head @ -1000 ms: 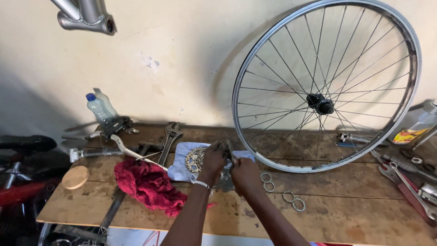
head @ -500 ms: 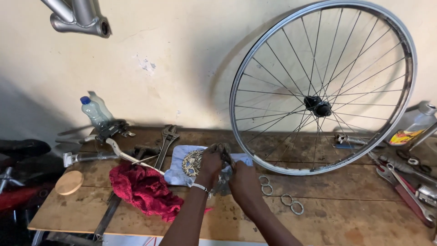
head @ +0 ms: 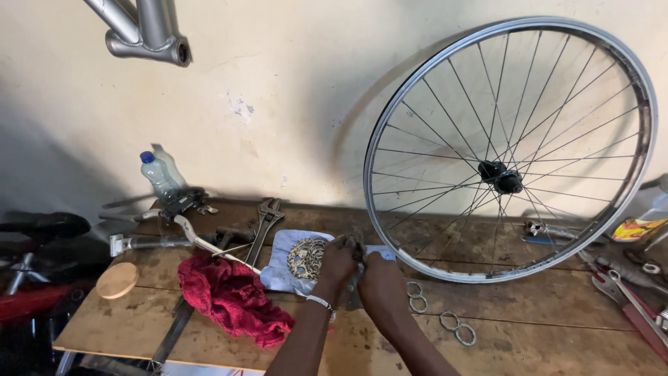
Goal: Cleaning bicycle cassette gears and spacers by wiping them with a cloth to remove grease and dirt.
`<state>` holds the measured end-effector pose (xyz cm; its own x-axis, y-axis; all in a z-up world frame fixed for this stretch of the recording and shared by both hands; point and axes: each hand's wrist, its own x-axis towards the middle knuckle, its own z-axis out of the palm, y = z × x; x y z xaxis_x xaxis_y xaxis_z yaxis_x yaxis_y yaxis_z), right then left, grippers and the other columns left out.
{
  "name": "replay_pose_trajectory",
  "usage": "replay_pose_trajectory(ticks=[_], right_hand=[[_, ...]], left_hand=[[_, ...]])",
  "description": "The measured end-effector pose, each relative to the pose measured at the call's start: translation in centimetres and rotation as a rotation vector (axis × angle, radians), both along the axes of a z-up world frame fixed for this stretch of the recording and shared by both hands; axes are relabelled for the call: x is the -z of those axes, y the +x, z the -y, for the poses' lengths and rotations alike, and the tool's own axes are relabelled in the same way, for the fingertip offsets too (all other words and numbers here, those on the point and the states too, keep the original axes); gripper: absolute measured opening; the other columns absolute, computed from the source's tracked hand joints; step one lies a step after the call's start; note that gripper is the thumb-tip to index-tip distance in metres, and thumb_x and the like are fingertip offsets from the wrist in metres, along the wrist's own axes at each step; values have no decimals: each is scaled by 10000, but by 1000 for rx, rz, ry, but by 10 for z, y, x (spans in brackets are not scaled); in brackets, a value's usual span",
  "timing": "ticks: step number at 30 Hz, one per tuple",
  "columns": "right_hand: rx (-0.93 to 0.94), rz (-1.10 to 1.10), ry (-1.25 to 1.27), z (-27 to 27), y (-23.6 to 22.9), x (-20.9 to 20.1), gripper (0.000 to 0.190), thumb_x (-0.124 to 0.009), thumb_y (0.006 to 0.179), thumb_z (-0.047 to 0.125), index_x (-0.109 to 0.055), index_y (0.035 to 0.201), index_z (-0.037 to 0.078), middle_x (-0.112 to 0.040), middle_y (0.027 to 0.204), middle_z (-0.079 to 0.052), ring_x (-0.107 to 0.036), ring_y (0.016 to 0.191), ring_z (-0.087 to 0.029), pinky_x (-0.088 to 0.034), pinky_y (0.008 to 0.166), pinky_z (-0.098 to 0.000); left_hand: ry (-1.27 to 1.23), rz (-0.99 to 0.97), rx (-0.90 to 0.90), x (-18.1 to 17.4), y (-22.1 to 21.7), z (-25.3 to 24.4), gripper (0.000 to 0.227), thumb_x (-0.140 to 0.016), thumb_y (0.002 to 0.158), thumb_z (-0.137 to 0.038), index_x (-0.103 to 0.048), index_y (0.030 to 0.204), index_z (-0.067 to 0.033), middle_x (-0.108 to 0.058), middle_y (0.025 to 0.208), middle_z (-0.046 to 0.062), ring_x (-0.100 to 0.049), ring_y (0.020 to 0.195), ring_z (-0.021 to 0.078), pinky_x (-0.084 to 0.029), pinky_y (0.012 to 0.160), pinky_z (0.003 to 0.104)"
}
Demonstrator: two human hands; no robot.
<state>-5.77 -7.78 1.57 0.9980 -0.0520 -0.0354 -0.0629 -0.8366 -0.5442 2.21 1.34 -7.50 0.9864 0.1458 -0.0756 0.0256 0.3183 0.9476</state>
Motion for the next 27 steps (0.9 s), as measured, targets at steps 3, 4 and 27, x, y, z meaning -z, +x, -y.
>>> replay_pose_trajectory(ticks=[3,4,27], right_hand=[[5,-79,46,-9,-27,-21,260,-358,815,107,-557,979,75,-640,926,-205,-592,853,-446,-454,671,-560],[2,-72,45,-12,-23,-22,260,-358,815,107,-557,979,75,-640,926,-205,-592,853,-446,-454,671,-560],[27,-125,153,-32,-25,-26,249,-370,831,138,-555,940,12,-648,833,-229,-619,770,-429,-449,610,-505]], left_hand=[[-296,-68,-71,-64,-31,0,302,-398,884,86,-494,621,-26,-514,526,133,-519,426,247,-386,362,326],[-297,-61,-73,-58,-25,-3,302,-398,884,86,-494,621,-26,-514,526,133,-519,426,247,-386,362,326],[-360,-131,-77,-87,-42,-15,341,-460,956,-95,-576,666,41,-618,563,251,-454,325,258,-352,305,330]])
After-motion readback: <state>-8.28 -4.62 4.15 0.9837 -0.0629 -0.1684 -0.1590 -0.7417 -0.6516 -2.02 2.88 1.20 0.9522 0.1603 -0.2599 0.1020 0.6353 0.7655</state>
